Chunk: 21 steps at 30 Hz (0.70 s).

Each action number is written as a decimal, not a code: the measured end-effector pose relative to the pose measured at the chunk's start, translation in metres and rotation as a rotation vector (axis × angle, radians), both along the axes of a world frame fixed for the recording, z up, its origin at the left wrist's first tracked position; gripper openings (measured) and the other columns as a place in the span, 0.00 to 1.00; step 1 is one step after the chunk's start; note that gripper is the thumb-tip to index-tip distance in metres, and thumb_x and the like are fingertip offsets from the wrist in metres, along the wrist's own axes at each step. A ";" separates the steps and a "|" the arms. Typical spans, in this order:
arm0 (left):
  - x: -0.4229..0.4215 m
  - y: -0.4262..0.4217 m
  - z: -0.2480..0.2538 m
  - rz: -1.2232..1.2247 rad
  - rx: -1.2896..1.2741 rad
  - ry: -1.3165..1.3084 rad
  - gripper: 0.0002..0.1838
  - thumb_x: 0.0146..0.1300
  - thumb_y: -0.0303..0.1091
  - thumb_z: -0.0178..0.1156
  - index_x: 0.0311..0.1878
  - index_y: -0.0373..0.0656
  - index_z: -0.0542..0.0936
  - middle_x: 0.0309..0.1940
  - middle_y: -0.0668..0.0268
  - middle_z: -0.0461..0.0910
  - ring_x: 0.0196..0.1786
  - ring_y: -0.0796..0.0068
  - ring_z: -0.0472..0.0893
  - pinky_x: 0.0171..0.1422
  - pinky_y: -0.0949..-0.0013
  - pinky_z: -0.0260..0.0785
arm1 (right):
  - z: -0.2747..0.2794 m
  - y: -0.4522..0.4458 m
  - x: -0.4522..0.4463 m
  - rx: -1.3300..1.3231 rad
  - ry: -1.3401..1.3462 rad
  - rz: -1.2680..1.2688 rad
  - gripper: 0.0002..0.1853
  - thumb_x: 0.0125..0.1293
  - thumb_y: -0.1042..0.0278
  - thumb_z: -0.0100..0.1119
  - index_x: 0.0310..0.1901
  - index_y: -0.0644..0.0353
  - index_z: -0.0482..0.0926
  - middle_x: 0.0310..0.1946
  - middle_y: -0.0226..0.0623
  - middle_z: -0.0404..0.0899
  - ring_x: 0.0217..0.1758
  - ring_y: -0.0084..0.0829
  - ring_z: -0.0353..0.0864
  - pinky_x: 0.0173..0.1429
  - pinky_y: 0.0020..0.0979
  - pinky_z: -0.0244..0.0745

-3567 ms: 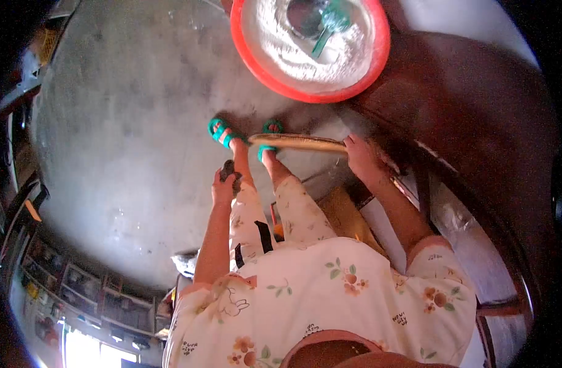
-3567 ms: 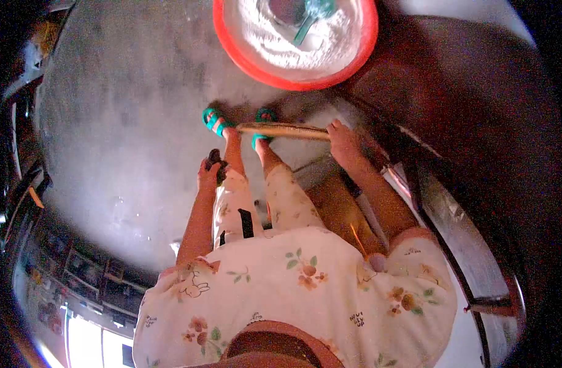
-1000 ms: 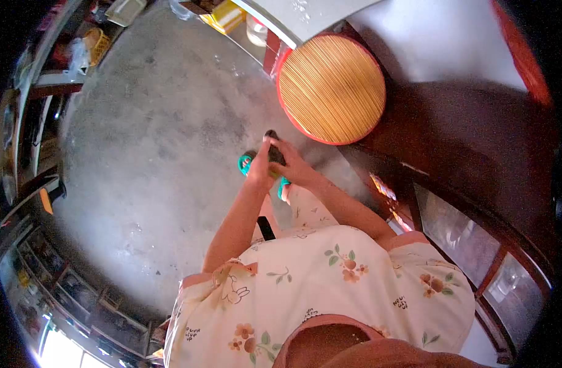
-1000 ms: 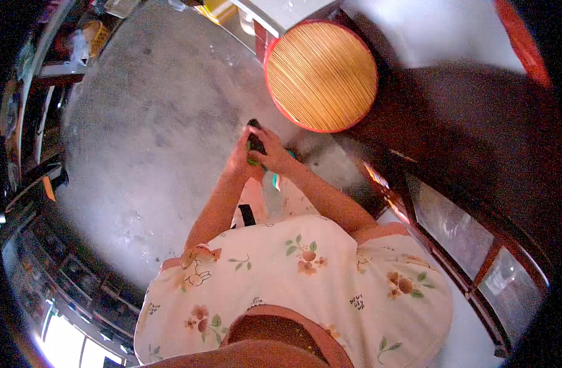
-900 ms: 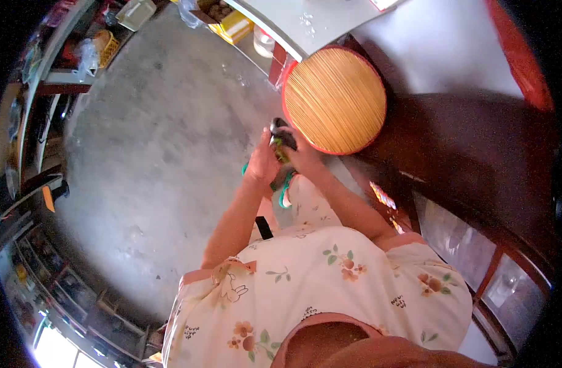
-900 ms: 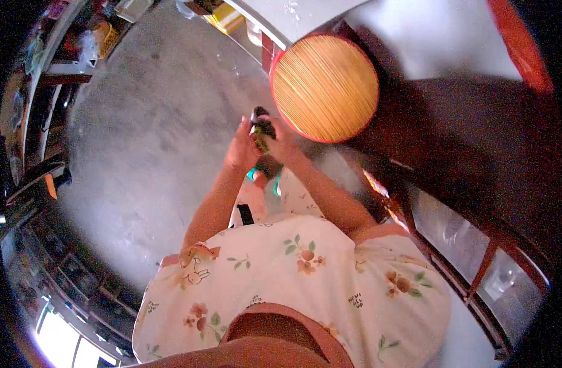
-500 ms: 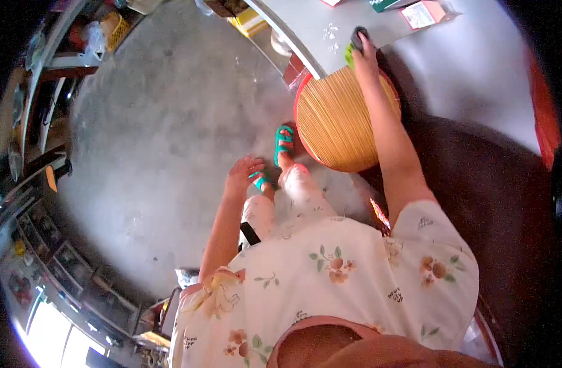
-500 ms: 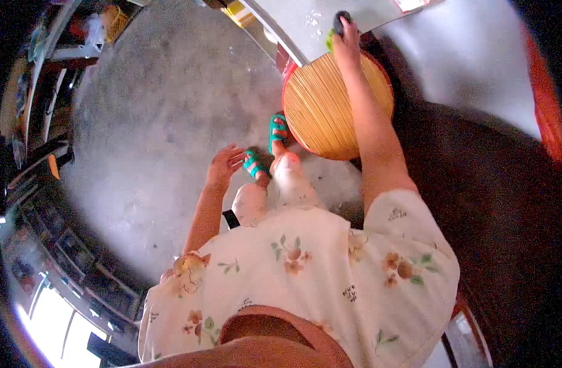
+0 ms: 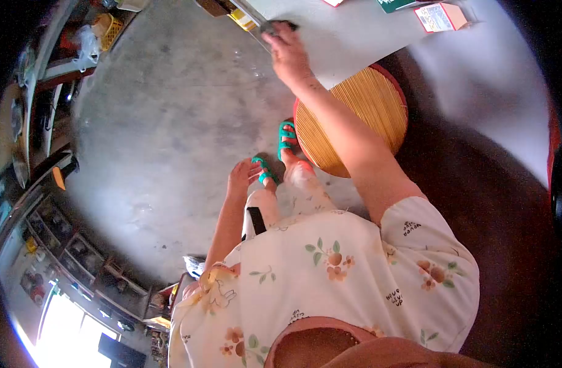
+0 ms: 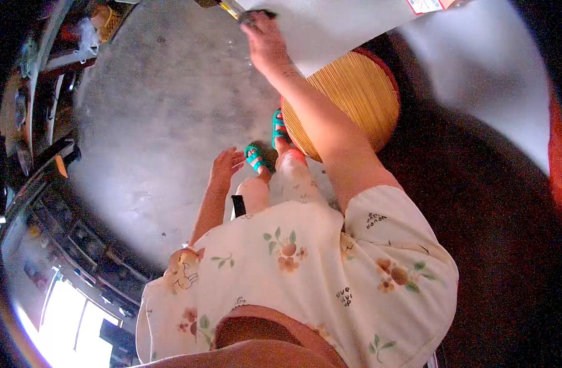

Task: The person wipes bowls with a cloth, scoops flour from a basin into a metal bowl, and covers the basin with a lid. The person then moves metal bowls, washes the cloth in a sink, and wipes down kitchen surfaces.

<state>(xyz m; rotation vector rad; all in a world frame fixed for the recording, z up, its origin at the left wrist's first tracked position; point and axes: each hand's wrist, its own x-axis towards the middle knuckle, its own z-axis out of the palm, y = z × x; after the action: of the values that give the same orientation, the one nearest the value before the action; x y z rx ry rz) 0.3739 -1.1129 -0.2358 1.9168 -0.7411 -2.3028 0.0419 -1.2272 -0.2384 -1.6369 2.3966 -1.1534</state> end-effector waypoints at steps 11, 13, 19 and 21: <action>0.035 -0.014 -0.025 -0.064 -0.104 0.020 0.15 0.68 0.42 0.52 0.46 0.40 0.76 0.39 0.60 0.81 0.39 0.73 0.81 0.40 0.72 0.72 | 0.046 0.096 -0.056 0.002 -0.232 -0.389 0.15 0.68 0.72 0.48 0.55 0.51 0.75 0.52 0.41 0.75 0.54 0.38 0.76 0.56 0.37 0.74; 0.067 -0.001 -0.052 0.054 0.011 -0.011 0.13 0.67 0.39 0.52 0.45 0.40 0.76 0.36 0.61 0.81 0.38 0.74 0.81 0.38 0.72 0.72 | 0.010 0.107 -0.055 0.069 -0.164 -0.483 0.19 0.68 0.70 0.47 0.60 0.48 0.70 0.61 0.49 0.65 0.66 0.47 0.65 0.67 0.43 0.62; 0.131 -0.040 -0.072 -0.172 -0.015 0.065 0.10 0.67 0.33 0.50 0.49 0.41 0.74 0.40 0.61 0.82 0.36 0.71 0.83 0.38 0.73 0.74 | -0.005 -0.020 -0.012 -0.078 0.022 -0.300 0.22 0.60 0.71 0.55 0.58 0.50 0.72 0.61 0.56 0.64 0.65 0.55 0.61 0.68 0.46 0.57; 0.131 -0.076 -0.048 -0.111 -0.092 0.058 0.12 0.68 0.35 0.50 0.50 0.41 0.73 0.40 0.61 0.82 0.38 0.70 0.83 0.38 0.71 0.74 | 0.002 -0.083 0.010 -0.030 0.020 -0.240 0.22 0.61 0.72 0.51 0.57 0.45 0.74 0.59 0.52 0.69 0.63 0.50 0.67 0.65 0.40 0.63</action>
<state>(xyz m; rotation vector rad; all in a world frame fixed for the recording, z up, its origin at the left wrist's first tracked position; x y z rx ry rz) 0.5048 -1.1887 -0.2840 1.8061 -0.9517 -2.3308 0.0517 -1.3102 -0.2360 -1.4027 2.6592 -1.2144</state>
